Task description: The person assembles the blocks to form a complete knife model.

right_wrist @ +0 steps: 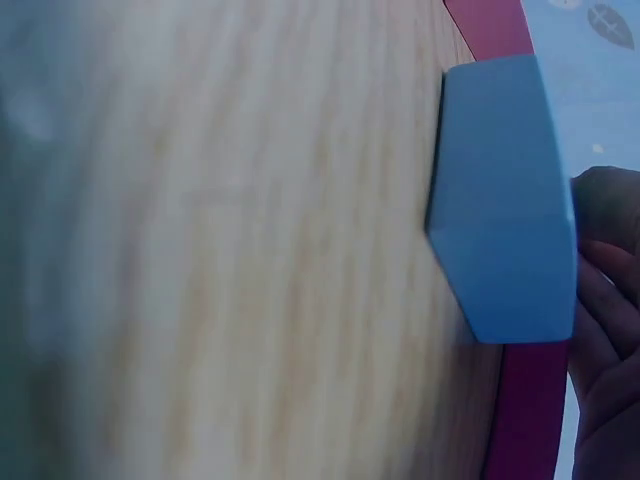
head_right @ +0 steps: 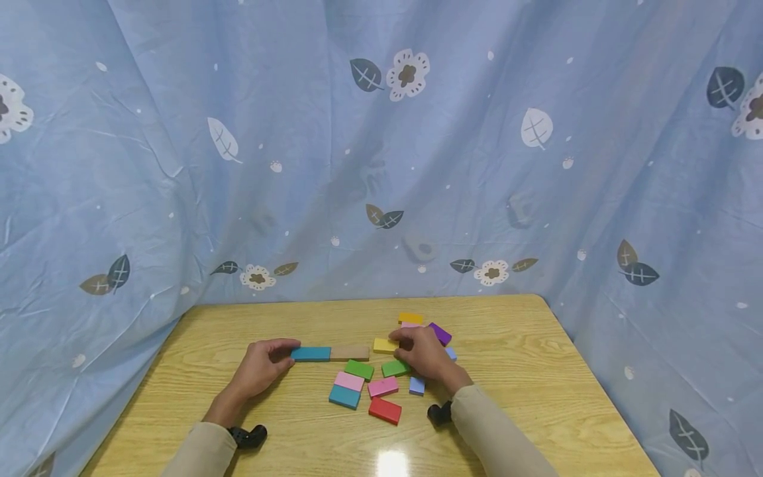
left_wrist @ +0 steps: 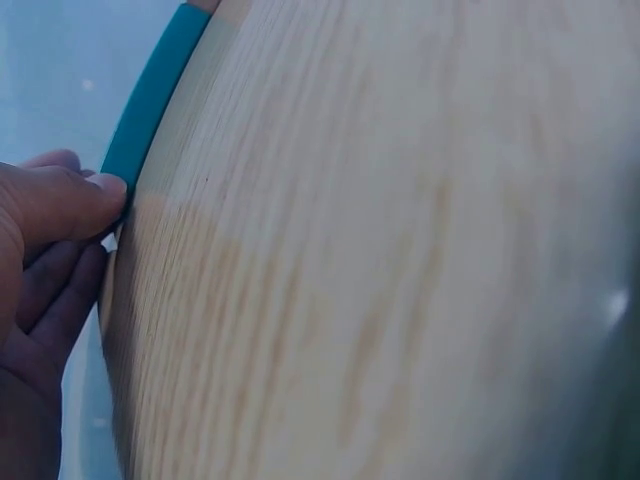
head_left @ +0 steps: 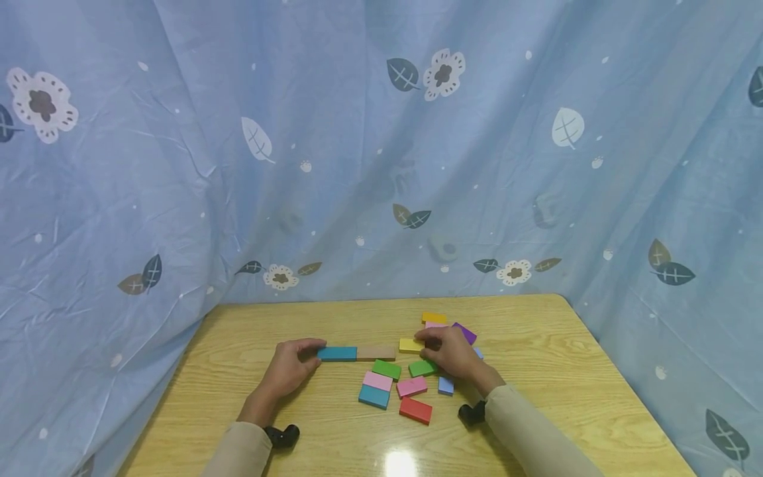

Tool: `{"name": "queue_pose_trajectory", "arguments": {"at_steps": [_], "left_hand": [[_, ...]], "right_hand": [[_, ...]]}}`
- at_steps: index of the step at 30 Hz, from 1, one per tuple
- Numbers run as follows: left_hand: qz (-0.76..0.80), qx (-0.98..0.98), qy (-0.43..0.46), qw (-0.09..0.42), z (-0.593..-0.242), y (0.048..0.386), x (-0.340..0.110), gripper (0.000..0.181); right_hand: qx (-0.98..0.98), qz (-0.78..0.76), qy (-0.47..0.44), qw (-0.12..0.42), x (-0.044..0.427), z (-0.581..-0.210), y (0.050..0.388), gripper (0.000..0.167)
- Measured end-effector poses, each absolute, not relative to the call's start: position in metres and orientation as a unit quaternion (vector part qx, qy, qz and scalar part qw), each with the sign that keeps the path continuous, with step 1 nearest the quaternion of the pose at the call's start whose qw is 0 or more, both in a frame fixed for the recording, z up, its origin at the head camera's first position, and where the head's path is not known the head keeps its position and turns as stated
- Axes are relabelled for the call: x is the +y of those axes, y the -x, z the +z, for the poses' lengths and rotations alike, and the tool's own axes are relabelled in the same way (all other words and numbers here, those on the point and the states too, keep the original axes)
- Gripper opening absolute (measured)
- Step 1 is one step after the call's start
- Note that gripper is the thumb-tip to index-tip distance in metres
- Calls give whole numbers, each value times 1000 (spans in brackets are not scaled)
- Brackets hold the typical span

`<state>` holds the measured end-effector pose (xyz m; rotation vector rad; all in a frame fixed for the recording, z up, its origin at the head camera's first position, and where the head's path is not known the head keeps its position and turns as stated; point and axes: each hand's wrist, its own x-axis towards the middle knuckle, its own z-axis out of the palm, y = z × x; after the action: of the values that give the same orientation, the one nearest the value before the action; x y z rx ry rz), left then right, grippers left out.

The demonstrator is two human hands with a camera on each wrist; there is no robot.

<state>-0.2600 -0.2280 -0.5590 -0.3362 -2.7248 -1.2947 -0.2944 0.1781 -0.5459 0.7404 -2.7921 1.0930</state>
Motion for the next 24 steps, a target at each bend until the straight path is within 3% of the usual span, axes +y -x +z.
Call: {"name": "queue_pose_trajectory", "arguments": {"at_steps": [24], "left_hand": [[-428, -896, 108, 54, -559, 259, -227, 39]], "right_hand": [[-890, 361, -278, 3, 176, -541, 285, 29]]}}
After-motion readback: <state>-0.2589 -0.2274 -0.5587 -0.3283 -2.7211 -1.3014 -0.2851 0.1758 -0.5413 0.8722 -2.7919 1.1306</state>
